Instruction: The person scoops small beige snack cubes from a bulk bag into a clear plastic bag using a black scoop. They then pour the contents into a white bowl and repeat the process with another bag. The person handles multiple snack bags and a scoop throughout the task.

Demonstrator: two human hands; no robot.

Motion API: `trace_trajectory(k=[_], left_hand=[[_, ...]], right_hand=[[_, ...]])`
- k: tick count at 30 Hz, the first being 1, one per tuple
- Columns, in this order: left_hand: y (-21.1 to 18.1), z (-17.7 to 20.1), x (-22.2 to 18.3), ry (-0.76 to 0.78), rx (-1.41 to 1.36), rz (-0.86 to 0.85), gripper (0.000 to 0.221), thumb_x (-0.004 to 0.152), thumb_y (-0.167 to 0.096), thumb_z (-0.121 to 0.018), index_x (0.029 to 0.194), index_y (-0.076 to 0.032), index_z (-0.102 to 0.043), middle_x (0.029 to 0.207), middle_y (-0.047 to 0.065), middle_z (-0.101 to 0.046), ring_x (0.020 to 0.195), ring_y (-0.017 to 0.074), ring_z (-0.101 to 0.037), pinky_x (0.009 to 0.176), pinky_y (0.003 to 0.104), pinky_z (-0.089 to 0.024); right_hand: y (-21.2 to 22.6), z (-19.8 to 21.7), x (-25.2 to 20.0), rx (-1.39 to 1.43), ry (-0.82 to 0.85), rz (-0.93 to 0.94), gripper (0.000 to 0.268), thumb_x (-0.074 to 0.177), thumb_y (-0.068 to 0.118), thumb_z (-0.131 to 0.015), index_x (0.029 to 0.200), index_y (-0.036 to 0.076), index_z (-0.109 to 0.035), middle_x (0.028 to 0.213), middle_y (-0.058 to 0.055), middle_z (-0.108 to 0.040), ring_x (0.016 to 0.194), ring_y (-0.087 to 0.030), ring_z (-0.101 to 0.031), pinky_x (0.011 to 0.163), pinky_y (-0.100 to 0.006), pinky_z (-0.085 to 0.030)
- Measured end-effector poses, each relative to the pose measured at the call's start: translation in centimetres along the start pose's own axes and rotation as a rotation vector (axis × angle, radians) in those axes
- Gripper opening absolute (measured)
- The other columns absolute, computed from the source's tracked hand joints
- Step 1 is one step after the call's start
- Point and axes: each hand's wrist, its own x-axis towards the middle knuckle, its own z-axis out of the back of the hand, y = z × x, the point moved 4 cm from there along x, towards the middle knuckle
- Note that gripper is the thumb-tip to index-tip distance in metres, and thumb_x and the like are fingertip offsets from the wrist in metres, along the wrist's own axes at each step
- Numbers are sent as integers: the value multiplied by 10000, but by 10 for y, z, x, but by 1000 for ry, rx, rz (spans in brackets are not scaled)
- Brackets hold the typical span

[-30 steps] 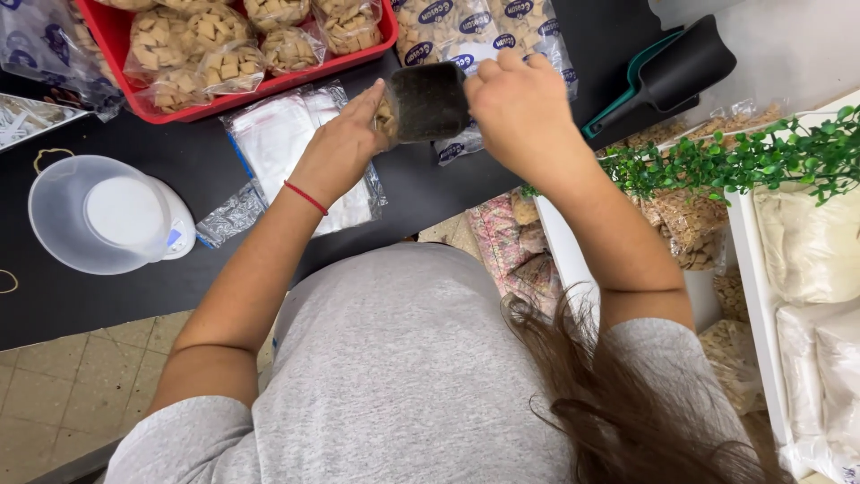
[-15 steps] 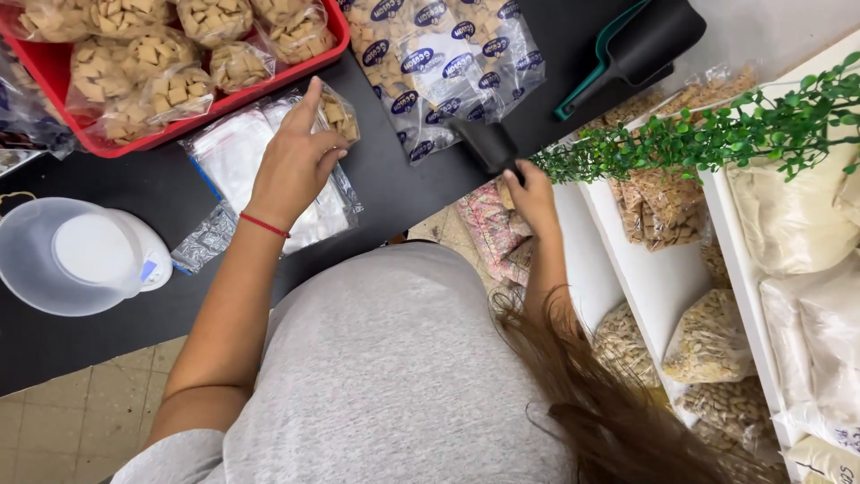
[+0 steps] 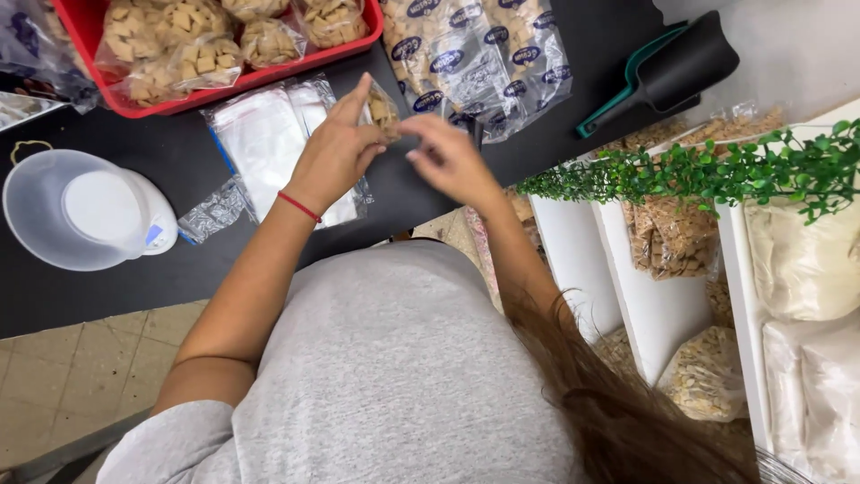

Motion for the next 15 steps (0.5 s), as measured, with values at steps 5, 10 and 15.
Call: trace_trajectory(k=[5, 10, 15], left_hand=[[-3, 10, -6, 21, -194, 62, 116, 961, -19, -708, 955, -134, -708, 1638, 285, -310, 1469, 439, -434, 1108, 493, -451], [-8, 24, -17, -185, -603, 106, 631, 949, -175, -825, 1374, -152, -358, 1731, 141, -62, 1604, 454, -281, 1294, 581, -305], [6, -25, -11, -227, -829, 233, 1309, 805, -241, -973, 1641, -178, 33, 1718, 168, -236, 1536, 279, -401, 1209, 389, -432]], right_hand=[[1, -34, 35, -360, 426, 38, 188, 971, 99, -666, 887, 97, -498, 882, -87, -609, 756, -299, -618, 589, -428, -426], [20, -20, 61, -326, 351, 198, 123, 995, 97, -695, 896, 92, -621, 816, -41, -649, 696, -193, -618, 650, -345, -487], [75, -9, 78, -390, 201, 385, 91, 1036, 125, -668, 959, 88, -637, 816, -45, -630, 687, -233, -605, 564, -369, -430]])
